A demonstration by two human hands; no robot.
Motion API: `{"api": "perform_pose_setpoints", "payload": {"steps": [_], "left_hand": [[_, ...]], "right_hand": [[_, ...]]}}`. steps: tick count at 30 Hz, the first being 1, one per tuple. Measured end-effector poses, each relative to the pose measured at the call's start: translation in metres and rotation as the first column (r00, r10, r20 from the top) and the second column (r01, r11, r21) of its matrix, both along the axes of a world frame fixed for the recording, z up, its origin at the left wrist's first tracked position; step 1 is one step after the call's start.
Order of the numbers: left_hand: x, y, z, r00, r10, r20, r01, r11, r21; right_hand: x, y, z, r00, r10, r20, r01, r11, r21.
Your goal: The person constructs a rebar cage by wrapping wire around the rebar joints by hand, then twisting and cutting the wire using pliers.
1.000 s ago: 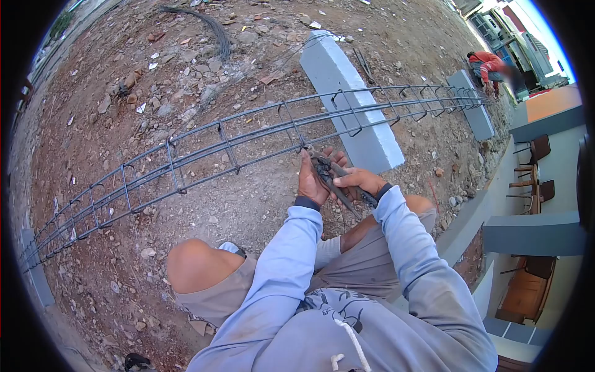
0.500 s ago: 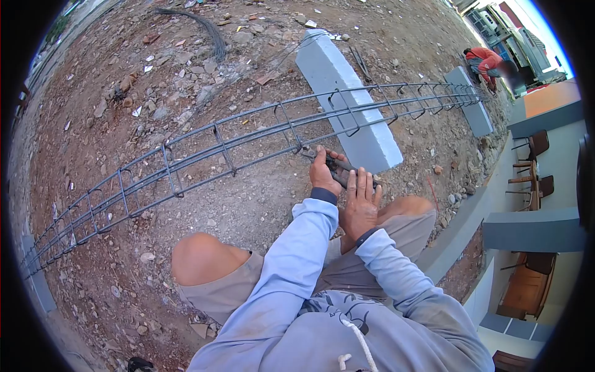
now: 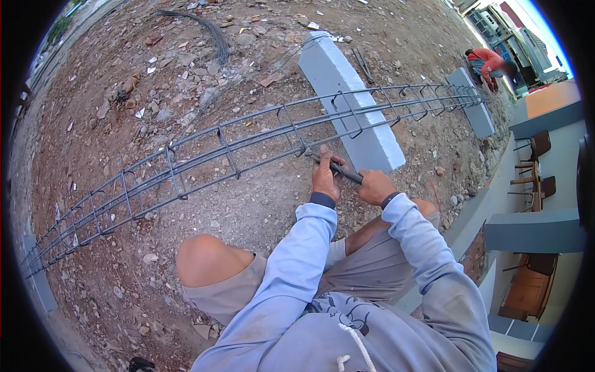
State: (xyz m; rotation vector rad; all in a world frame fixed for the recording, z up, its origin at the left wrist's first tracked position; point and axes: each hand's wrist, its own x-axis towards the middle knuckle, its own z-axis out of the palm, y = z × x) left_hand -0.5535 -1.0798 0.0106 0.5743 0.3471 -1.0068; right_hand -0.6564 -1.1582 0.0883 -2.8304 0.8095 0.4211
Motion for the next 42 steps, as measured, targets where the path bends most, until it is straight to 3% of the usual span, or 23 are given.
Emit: {"api": "perform_pose_setpoints", "payload": {"steps": [2, 4, 6, 9, 12, 14, 15, 16, 19, 20, 24, 30, 34, 40, 42], "left_hand": [[-0.005, 0.005, -0.021, 0.999, -0.046, -0.001, 0.045, 0.990, -0.134], [-0.011, 0.006, -0.017, 0.992, -0.096, -0.080, 0.078, 0.977, -0.198], [-0.014, 0.007, -0.010, 0.985, -0.122, -0.124, 0.088, 0.963, -0.253], [-0.011, 0.004, 0.001, 0.982, -0.103, -0.157, 0.049, 0.949, -0.313], [-0.011, -0.001, 0.001, 0.976, -0.052, -0.209, -0.018, 0.949, -0.316], [-0.014, -0.005, -0.002, 0.975, -0.023, -0.223, -0.043, 0.958, -0.284], [-0.014, -0.008, -0.002, 0.971, -0.009, -0.239, -0.056, 0.964, -0.261], [-0.014, -0.011, -0.001, 0.967, 0.004, -0.254, -0.066, 0.969, -0.237], [-0.013, -0.016, 0.008, 0.964, 0.026, -0.263, -0.059, 0.991, -0.119], [-0.012, -0.016, 0.012, 0.964, 0.037, -0.262, -0.057, 0.996, -0.069], [-0.013, -0.024, 0.001, 0.965, 0.047, -0.258, -0.029, 0.997, 0.074], [-0.015, -0.014, -0.009, 0.995, -0.005, -0.104, 0.033, 0.960, 0.278], [-0.018, 0.000, -0.018, 0.997, -0.048, 0.067, 0.036, 0.985, 0.169], [-0.014, 0.016, -0.019, 0.984, -0.143, 0.107, 0.144, 0.989, -0.008], [-0.011, 0.019, -0.025, 0.981, -0.153, 0.121, 0.166, 0.981, -0.105]], "right_hand": [[0.010, -0.002, 0.011, 0.952, -0.204, -0.229, 0.288, 0.852, 0.438], [0.013, -0.006, 0.016, 0.864, -0.285, -0.416, 0.503, 0.535, 0.679], [0.007, -0.011, 0.013, 0.796, -0.313, -0.518, 0.588, 0.194, 0.786], [0.010, -0.015, 0.019, 0.761, -0.309, -0.571, 0.622, 0.098, 0.777], [0.019, -0.017, 0.027, 0.860, -0.237, -0.451, 0.472, 0.703, 0.532], [0.007, 0.002, 0.029, 0.978, -0.198, -0.067, 0.208, 0.941, 0.267], [0.001, 0.015, 0.031, 0.987, -0.110, 0.118, 0.102, 0.992, 0.075], [0.000, 0.028, 0.036, 0.982, -0.173, 0.078, 0.172, 0.985, 0.022], [-0.014, 0.054, 0.015, 0.969, 0.040, 0.245, 0.083, 0.877, -0.473], [-0.011, 0.059, 0.006, 0.956, -0.002, 0.292, 0.159, 0.842, -0.515], [-0.003, 0.046, -0.030, 0.933, -0.284, 0.222, 0.343, 0.888, -0.305], [-0.005, 0.039, -0.034, 0.922, -0.385, 0.051, 0.380, 0.921, 0.089], [-0.002, 0.035, -0.043, 0.927, -0.363, -0.094, 0.375, 0.897, 0.233], [0.001, 0.026, -0.039, 0.954, -0.242, -0.177, 0.286, 0.912, 0.294], [0.002, 0.021, -0.030, 0.968, -0.080, -0.238, 0.159, 0.930, 0.332]]}}
